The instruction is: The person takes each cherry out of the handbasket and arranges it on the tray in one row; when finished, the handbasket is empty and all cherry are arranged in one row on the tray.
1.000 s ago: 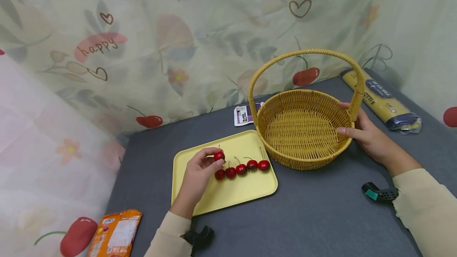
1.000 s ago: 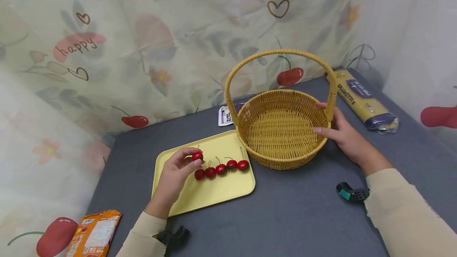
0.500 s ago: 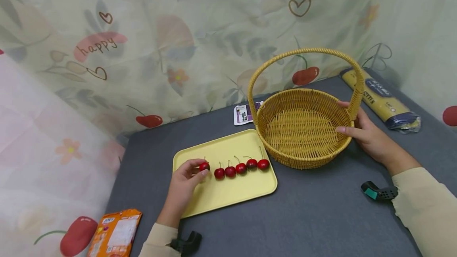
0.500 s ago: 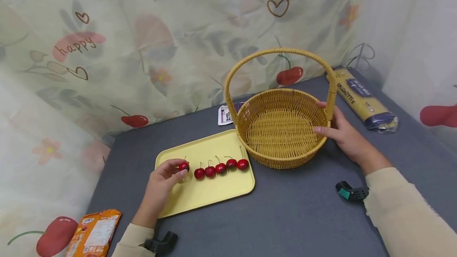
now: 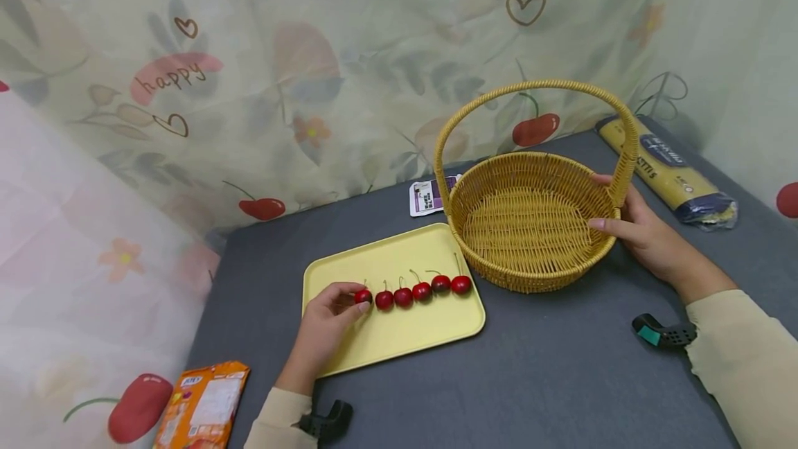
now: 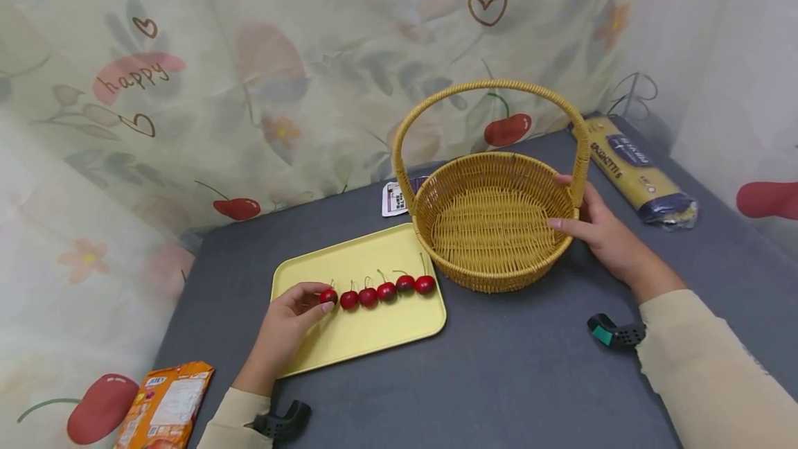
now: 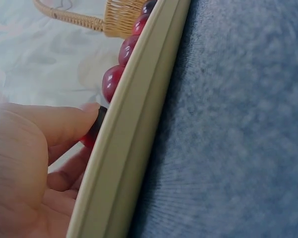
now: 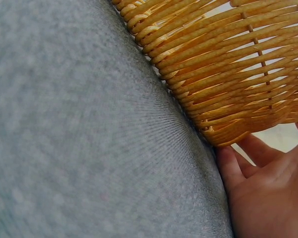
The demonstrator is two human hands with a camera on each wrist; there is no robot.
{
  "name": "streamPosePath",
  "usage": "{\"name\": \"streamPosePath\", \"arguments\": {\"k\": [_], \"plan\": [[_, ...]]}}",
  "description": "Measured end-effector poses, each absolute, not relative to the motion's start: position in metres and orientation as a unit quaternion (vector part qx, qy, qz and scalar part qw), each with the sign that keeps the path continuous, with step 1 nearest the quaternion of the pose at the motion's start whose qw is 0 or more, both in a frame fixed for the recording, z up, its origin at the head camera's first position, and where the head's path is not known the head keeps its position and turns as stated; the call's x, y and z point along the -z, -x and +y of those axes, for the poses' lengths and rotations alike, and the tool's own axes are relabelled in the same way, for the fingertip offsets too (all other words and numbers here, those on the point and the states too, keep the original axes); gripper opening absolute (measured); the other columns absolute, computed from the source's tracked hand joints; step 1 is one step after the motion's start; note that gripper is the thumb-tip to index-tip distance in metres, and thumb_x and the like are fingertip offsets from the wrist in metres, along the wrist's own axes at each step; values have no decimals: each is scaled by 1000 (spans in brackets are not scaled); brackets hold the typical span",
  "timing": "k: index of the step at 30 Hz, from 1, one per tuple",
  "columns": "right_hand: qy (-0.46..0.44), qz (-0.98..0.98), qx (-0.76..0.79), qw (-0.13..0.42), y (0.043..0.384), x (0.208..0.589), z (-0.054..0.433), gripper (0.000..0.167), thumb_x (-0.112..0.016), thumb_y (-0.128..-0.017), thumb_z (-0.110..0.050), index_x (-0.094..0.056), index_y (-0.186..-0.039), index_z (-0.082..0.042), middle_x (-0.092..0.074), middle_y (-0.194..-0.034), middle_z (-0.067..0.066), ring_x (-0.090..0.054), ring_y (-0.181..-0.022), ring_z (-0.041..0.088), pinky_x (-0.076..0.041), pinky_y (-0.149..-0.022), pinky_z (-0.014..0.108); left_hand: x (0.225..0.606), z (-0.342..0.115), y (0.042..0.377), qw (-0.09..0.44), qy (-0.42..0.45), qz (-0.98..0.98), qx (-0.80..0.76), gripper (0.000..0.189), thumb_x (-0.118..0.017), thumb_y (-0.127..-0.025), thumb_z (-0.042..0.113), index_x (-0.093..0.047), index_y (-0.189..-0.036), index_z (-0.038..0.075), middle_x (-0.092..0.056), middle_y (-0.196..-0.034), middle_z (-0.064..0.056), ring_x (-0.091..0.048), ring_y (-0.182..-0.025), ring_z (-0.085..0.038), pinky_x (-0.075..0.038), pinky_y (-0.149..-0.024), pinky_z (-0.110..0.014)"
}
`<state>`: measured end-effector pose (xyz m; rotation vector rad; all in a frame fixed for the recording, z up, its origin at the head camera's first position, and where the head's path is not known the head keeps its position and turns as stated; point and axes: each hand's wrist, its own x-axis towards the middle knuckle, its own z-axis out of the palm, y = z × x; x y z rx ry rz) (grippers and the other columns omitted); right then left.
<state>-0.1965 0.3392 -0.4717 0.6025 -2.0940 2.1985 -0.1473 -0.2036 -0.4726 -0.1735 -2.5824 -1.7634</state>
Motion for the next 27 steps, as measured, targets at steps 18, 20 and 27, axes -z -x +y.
{"name": "streamPosePath", "arguments": {"k": [18, 20, 27], "plan": [[-193, -680, -707, 23, 200, 475, 344, 69, -54, -107, 12, -30, -166, -15, -25, -164, 19, -44, -138, 17, -46, -98, 18, 475, -200, 147, 6, 59, -858, 510, 26, -85, -97, 10, -79, -121, 13, -74, -115, -2, -67, -102, -24, -53, -86, -33], [-195, -678, -708, 25, 199, 477, 344, 69, -54, -107, 12, -30, -166, -14, -26, -164, 19, -45, -137, 16, -46, -98, 18, 476, -199, 147, 6, 59, -859, 509, 25, -85, -97, 11, -79, -121, 13, -74, -115, -1, -67, -102, -24, -53, -86, -33], [-194, -677, -709, 33, 195, 481, 342, 69, -54, -106, 13, -31, -166, -13, -37, -157, 12, -49, -135, 14, -47, -97, 17, 474, -201, 145, 14, 60, -850, 524, 21, -83, -100, 15, -80, -121, 13, -74, -115, -2, -68, -100, -24, -54, -88, -35]]}}
